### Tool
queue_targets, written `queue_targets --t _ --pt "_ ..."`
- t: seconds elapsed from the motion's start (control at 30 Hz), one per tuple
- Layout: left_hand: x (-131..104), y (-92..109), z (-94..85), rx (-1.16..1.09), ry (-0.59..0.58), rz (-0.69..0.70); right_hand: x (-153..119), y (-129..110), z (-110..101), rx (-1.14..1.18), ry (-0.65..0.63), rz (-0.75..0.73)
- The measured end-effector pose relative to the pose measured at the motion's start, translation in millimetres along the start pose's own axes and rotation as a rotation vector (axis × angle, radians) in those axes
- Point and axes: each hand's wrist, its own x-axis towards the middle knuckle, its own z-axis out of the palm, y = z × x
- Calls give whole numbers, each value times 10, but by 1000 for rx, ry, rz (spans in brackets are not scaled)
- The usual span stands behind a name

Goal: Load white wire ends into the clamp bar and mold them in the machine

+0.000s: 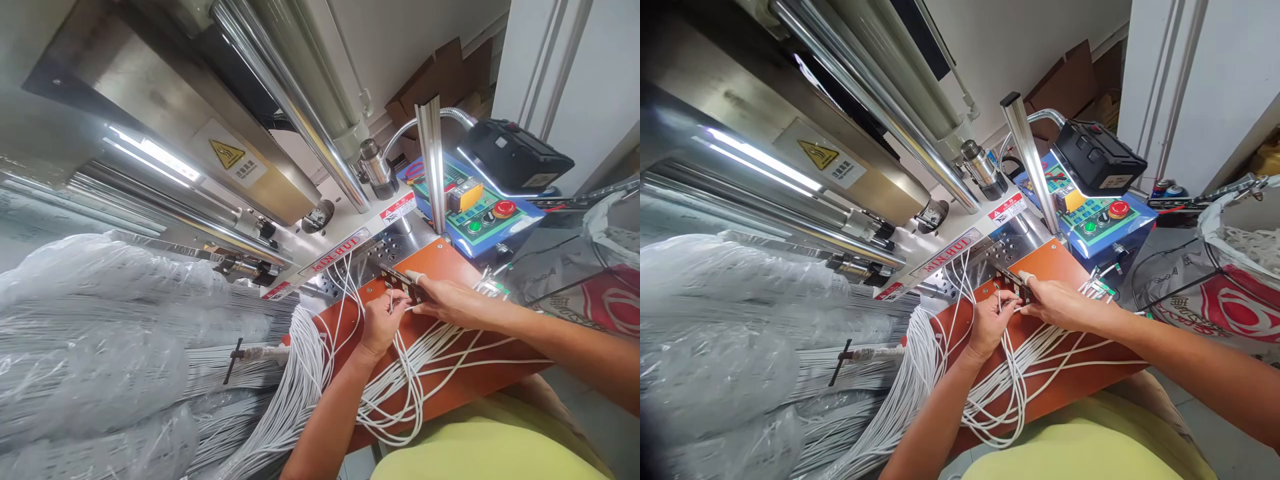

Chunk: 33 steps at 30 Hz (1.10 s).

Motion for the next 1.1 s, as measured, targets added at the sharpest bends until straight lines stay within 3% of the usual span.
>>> queue_targets --t 0.2,0.37,0.47,0.57,0.63,0.8,0.93,1.1 --pt "9 -42 43 -109 73 -65 1 64 46 -100 26 21" --pt "68 -25 -84 -214 142 -93 -8 100 49 -23 39 10" --pt "110 -38 -149 -447 230 -247 2 115 41 8 19 47" --pt "136 -74 -157 -585 187 -354 12 140 54 18 27 41" --pt "144 -85 -144 -544 161 -366 10 149 67 11 24 17" --pt "133 -15 -139 -171 279 -212 -4 135 76 -14 8 16" --pt "115 35 -157 -56 178 -125 -5 115 63 -13 14 24" --pt "125 2 -154 15 188 -97 -7 90 45 14 15 17"
